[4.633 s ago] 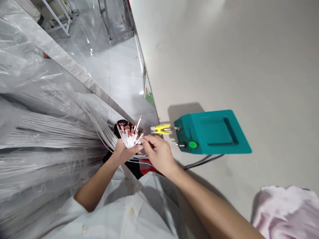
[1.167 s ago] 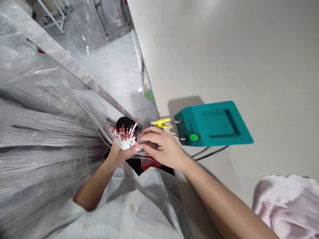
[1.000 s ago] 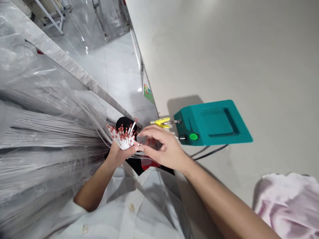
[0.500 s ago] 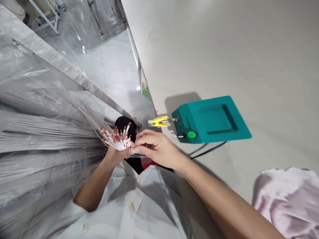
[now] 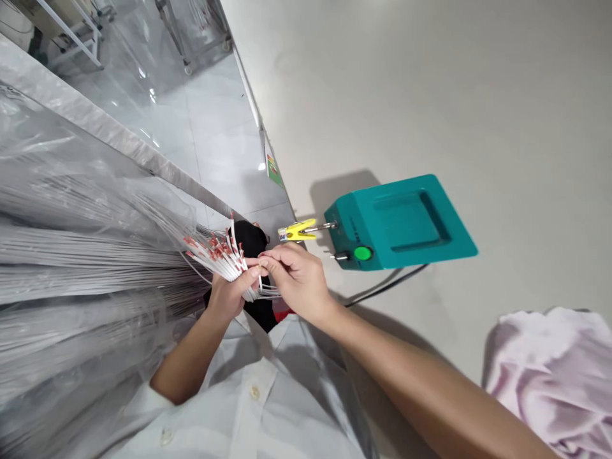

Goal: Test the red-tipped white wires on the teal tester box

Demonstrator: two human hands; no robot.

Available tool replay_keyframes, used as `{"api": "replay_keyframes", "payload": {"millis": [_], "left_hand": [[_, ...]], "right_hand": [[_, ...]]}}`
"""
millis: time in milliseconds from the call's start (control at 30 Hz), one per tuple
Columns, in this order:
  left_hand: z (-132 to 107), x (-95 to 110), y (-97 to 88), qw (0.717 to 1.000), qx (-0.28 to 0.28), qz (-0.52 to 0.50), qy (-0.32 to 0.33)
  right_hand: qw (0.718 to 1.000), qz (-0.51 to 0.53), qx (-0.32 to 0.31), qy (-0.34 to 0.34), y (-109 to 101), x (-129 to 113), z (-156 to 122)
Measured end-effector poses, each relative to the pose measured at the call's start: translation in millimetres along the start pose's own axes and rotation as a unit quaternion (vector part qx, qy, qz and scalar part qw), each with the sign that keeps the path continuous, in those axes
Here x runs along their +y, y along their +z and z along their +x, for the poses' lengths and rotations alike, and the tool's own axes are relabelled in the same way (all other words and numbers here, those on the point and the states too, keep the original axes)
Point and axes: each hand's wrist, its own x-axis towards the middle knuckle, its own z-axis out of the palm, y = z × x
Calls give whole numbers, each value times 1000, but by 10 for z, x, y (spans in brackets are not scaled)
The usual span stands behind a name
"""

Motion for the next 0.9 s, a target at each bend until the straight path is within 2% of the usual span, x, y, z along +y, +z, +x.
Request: {"api": "replay_keyframes", "payload": {"millis": [67,167,233,333,467,533,567,633,700,800,900], "left_hand": [[-8,63,5,998,-8,59,6],[-23,137,20,994,-20,107,7],[-36,150,41,994,-7,110,-1],[-53,123,68,994,18,103,-15],[-51,80,51,994,74,81,-18],[-51,80,27,992,105,69,-16],[-56,86,16,992,108,65,-15],[-73,105,-1,994,89,64,-12],[-94,126,-8,996,61,69,-9],[-109,154,-9,996,33,78,2],[-99,184,-8,997,14,79,2]], "right_hand": [[985,-139,-8,-105,-41,13,3],[921,-307,-43,-235,-118,11,44],[887,-357,-74,-283,-164,-1,82],[869,-380,-122,-294,-212,-18,110],[879,-348,-191,-265,-260,-34,80],[903,-304,-188,-238,-279,-45,64],[922,-272,-166,-219,-284,-51,60],[957,-203,-103,-179,-275,-62,57],[975,-151,-61,-154,-243,-67,56],[980,-119,-75,-141,-182,-55,46],[972,-135,-100,-162,-161,-43,33]]}}
